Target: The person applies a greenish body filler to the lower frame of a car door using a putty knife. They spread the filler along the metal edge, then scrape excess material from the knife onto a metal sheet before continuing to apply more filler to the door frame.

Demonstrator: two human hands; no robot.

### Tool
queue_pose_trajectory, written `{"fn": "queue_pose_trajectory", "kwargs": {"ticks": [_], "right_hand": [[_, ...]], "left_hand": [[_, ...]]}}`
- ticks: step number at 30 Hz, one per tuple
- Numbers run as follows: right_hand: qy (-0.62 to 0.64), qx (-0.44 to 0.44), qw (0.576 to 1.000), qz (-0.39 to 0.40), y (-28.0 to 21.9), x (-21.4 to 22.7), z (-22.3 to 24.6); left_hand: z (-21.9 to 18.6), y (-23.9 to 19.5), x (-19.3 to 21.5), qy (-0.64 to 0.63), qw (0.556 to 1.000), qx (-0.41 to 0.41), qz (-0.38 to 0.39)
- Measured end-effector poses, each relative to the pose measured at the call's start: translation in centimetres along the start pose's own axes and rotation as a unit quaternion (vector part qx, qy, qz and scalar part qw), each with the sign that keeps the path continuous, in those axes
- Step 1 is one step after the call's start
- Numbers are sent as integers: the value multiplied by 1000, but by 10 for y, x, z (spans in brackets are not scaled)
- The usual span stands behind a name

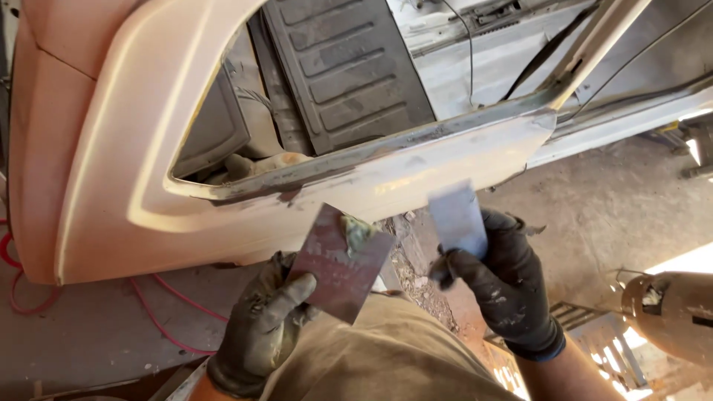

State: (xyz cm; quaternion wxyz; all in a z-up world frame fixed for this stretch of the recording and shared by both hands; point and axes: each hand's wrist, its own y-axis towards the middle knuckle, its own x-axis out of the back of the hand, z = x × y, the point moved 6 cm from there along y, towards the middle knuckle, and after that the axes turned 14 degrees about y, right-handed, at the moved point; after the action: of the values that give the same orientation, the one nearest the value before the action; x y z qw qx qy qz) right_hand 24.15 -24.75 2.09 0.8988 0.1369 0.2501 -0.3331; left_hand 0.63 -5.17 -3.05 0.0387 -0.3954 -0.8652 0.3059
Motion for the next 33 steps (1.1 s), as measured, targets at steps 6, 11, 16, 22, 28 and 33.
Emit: {"fn": "queue_pose_trajectory", "kwargs": {"ticks": [6,11,16,22,28,33], "right_hand": [[-160,26,985,-55,-13,18,0],[-390,12,911,-133,0,-58,33],[-613,216,760,-12,12,-134,18],[-672,249,697,29,28,-200,-27],[-738,272,607,114,41,-257,-65],[-744,240,617,91,38,-270,-87]], "left_hand": [[-14,5,-10,29,983,-151,102],[-47,3,-2,149,961,-230,39],[-42,14,60,459,775,-405,-160],[-59,15,97,443,759,-455,-140],[-62,17,124,469,746,-462,-101],[-67,20,138,480,738,-465,-98]]}}
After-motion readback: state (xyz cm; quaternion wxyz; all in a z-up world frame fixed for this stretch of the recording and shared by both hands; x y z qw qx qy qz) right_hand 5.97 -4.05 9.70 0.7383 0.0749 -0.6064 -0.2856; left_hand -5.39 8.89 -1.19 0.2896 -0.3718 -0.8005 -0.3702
